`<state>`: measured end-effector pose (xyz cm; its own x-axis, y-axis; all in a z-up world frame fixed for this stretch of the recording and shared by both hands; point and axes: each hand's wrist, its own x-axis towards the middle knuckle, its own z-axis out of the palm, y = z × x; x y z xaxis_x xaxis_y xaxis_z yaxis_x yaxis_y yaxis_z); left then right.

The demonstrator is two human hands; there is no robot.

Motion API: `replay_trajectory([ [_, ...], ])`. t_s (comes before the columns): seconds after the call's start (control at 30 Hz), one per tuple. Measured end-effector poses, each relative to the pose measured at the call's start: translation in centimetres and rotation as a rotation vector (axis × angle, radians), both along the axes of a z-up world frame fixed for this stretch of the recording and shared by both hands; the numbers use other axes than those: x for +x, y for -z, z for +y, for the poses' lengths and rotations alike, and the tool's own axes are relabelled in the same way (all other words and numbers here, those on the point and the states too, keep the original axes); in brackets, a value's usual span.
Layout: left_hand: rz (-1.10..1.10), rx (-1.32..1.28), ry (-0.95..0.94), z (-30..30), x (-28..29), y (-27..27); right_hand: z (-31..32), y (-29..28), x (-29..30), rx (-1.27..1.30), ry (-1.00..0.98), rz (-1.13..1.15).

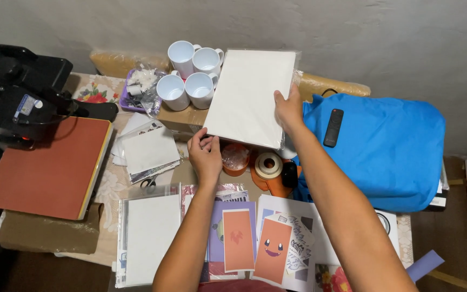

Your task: The person sorts and stacks printed sheets and cards on a cluttered work table. They handle pink and blue sheets, place them into plastic sleeves, and arrange various printed designs including cartoon characters and color swatches. The person also moves a blue cloth and a remote control while organizing the items.

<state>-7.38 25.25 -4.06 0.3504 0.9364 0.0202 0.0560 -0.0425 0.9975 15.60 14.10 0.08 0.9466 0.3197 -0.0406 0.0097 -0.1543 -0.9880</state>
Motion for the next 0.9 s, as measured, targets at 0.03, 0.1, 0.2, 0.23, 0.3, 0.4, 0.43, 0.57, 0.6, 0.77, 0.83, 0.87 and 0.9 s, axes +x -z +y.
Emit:
replay_trajectory([
  [0.03, 0.004, -0.004, -0.002, -0.3, -0.2, 0.0, -0.2, 1.5, 1.0, -0.004, -0.002, 0.004],
  [0.1, 0.027, 0.033, 0.013, -0.4, -0.1, -0.3, -0.3, 3.9, 3.6, -0.486, 0.009, -0.192],
  [0.2, 0.057, 0.084, 0.017, -0.4, -0.3, 0.9, -2.4, 9.9, 7.7, -0.555, 0.009, -0.343],
  [0.23, 0.058, 0.082, 0.021, -0.8, -0.7, 0.6, -3.7, 9.2, 6.6, -0.558, 0.012, -0.341],
  [0.3, 0.106, 0.136, -0.004, -1.5, -1.4, 0.0, -6.9, 7.5, 4.6, -0.45, 0.06, -0.339],
  [0.4, 0.156, 0.275, -0.037, -5.0, -2.7, -2.2, -14.0, 5.6, 0.9, -0.293, 0.203, -0.502],
  [0.43, 0.15, 0.275, -0.026, -6.3, -2.4, -1.8, -16.8, 6.7, 0.4, -0.297, 0.214, -0.505],
  [0.57, 0.051, 0.481, 0.208, -12.9, -1.1, -1.0, -25.6, 11.6, -1.3, -0.464, 0.42, -0.58],
  [0.6, -0.017, 0.536, 0.34, -14.5, -0.3, -1.3, -26.9, 12.8, -1.2, -0.488, 0.421, -0.553],
  [0.77, 0.235, 0.342, 0.773, -20.3, 9.6, 4.3, -28.3, 11.8, -2.2, -0.668, 0.115, -0.488],
  [0.83, 0.356, 0.33, 0.854, -21.6, 13.5, 6.0, -28.8, 11.2, -2.9, -0.709, 0.025, -0.542],
  [0.87, 0.432, 0.343, 0.836, -22.1, 15.0, 5.9, -29.1, 10.8, -3.5, -0.749, -0.044, -0.509],
  [0.9, 0.507, 0.356, 0.817, -22.5, 16.5, 5.7, -29.4, 10.3, -4.0, -0.788, -0.114, -0.476],
])
